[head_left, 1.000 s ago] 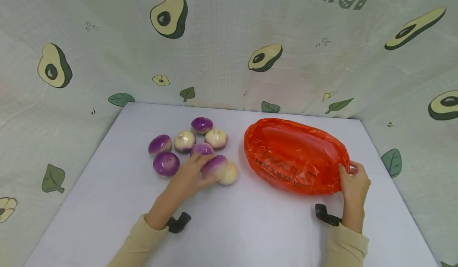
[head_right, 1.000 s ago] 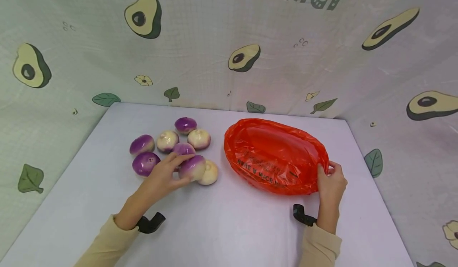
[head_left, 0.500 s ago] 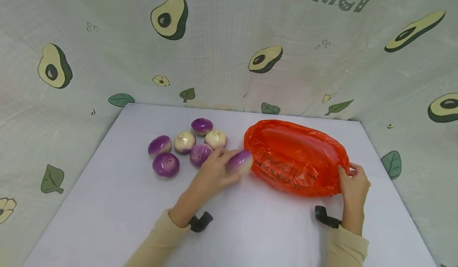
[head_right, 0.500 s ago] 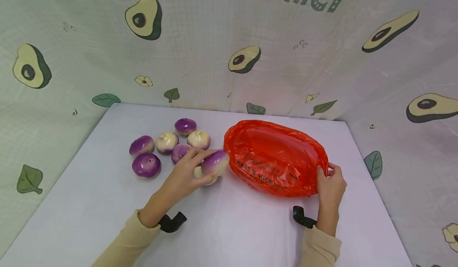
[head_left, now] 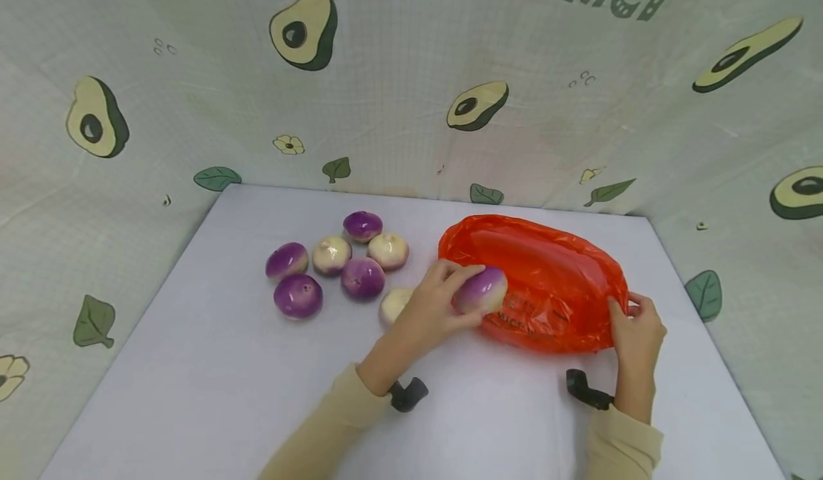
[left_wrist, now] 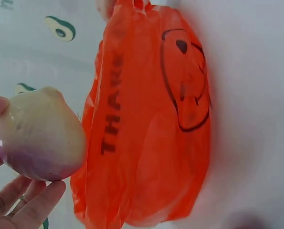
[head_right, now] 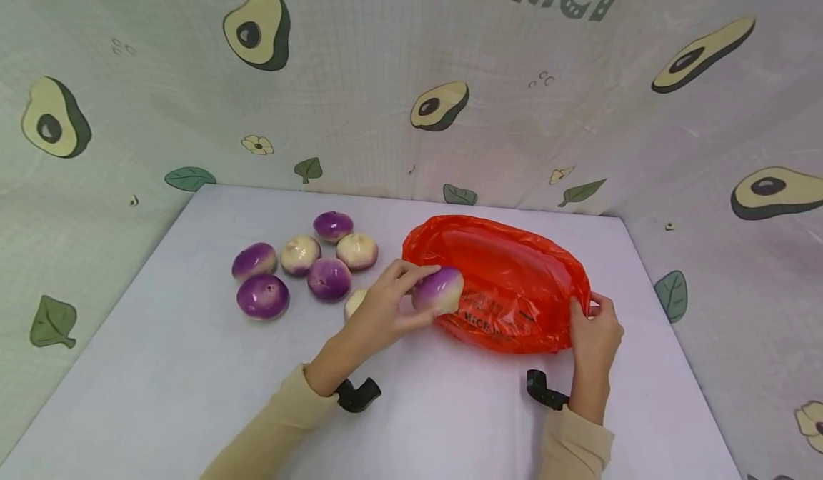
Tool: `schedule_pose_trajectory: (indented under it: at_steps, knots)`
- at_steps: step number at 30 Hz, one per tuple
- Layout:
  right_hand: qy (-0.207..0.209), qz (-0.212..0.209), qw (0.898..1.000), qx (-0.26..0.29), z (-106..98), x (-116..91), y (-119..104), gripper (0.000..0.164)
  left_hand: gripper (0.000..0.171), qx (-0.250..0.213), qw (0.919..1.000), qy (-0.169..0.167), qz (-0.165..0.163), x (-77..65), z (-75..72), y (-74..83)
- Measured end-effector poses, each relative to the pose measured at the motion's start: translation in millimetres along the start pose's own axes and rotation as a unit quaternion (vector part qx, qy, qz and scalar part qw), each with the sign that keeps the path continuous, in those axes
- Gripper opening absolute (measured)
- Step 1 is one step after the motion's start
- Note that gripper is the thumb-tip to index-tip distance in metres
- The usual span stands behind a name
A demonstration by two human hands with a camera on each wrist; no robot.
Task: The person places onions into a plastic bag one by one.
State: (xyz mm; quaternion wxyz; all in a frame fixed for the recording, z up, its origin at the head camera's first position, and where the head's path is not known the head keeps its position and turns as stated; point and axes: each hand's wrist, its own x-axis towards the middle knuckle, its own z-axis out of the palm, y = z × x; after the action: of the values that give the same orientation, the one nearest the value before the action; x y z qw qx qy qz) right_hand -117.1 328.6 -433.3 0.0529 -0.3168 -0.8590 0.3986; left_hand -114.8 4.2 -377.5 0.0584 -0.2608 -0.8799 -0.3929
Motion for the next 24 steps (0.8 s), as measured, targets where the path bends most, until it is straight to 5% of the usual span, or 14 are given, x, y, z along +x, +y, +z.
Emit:
schedule_pose_trajectory:
  at_steps: [13,24]
  knots:
    - [0.007,-0.006,1.0,0.004,0.4,-1.5,-1.5,0.059,0.055,0.031,0.999,-0.027,0.016,25.8,26.1,11.1]
    - [0.003,-0.002,1.0,0.008,0.9,-1.1,1.2,0.06,0.055,0.019,0.9981,-0.058,-0.004,41.7,46.1,6.0]
